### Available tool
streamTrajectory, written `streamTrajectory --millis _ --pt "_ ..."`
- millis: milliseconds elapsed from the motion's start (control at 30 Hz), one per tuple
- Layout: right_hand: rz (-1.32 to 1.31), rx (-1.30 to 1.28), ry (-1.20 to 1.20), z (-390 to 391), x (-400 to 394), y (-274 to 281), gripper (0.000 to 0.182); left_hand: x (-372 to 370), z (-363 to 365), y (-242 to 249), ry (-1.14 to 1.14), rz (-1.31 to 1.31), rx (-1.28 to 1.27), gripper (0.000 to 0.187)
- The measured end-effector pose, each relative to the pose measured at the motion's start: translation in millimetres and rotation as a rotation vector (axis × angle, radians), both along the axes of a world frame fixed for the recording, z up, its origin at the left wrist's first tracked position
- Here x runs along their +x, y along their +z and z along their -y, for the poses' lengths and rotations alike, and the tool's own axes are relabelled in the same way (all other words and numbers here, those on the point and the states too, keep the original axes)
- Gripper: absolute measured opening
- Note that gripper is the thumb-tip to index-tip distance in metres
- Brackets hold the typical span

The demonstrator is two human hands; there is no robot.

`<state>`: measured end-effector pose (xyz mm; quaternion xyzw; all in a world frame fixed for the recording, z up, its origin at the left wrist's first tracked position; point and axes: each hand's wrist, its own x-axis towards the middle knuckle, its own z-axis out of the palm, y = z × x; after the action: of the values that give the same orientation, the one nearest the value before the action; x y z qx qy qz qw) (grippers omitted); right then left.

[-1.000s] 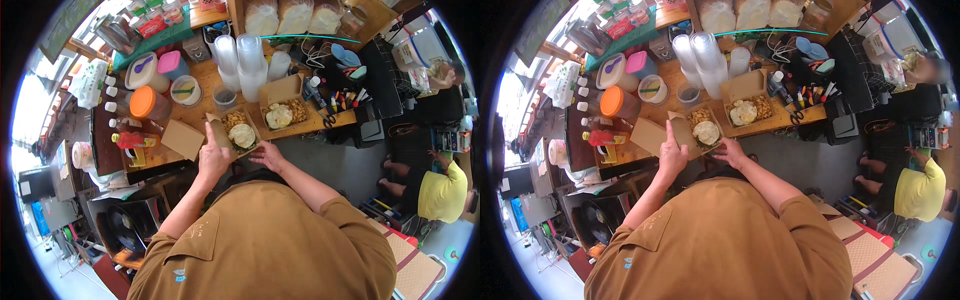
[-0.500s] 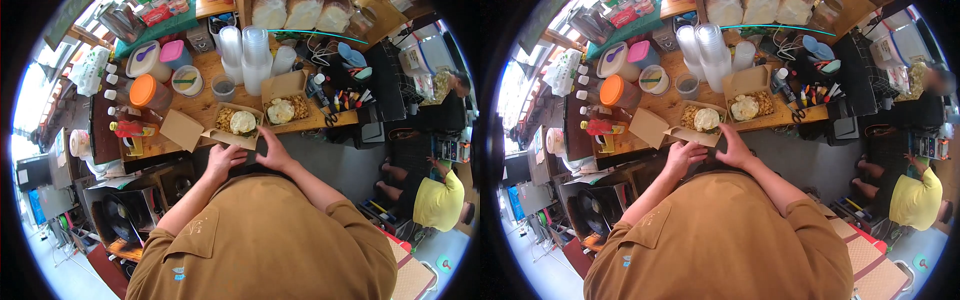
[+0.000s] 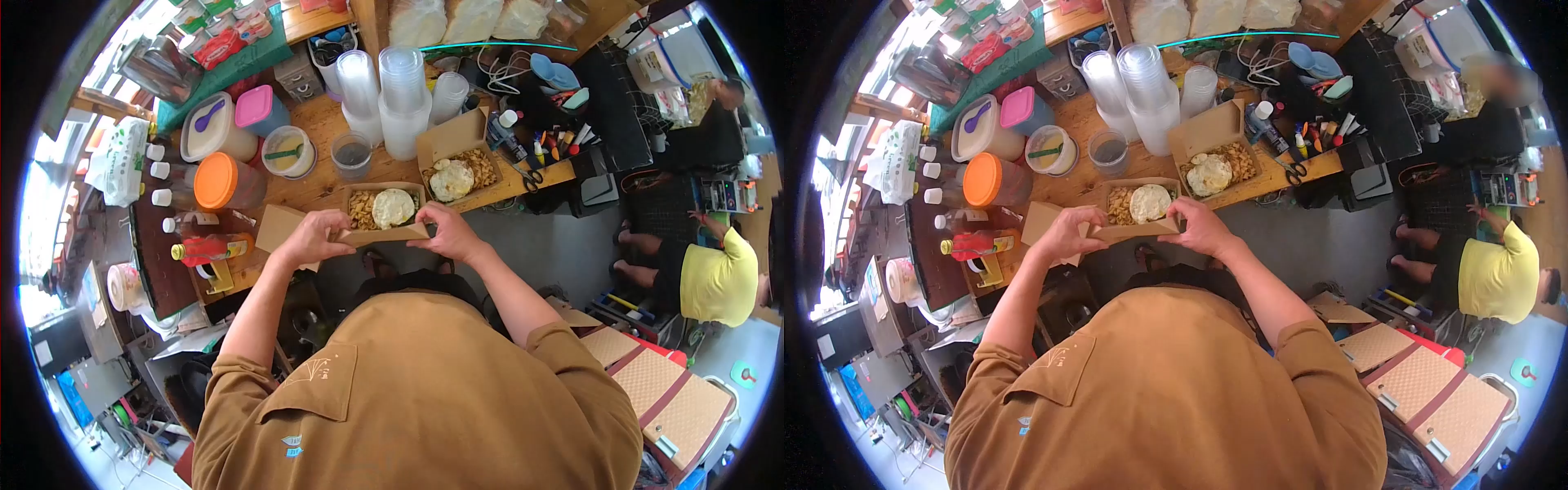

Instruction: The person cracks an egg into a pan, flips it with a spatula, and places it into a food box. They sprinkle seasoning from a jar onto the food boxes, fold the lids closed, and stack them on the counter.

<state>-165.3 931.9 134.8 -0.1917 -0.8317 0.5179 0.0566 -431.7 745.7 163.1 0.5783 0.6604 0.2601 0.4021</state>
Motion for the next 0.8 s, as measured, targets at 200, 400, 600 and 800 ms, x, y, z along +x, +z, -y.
streamTrajectory --millis 200,400,600,800 --pt "0.075 -0.031 -0.327 8.5 -3.2 -12.6 0.047 -26.3 -11.5 -43.1 0.297 0.557 -0.159 0.033" --pt "0.202 0.071 -0.546 20.0 -7.7 -32.4 0.05 -20.6 -27.8 -77.3 0.499 0.74 -0.135 0.029" --pt "0.2 -0.406 -0.718 31.8 -2.6 -73.3 0.038 -10.2 -39.6 -110.5 0.773 0.781 -0.046 0.03" --pt "0.041 -0.543 -0.826 48.7 -10.5 -84.8 0.055 -3.8 -49.2 -125.1 0.876 0.875 -0.057 0.036"
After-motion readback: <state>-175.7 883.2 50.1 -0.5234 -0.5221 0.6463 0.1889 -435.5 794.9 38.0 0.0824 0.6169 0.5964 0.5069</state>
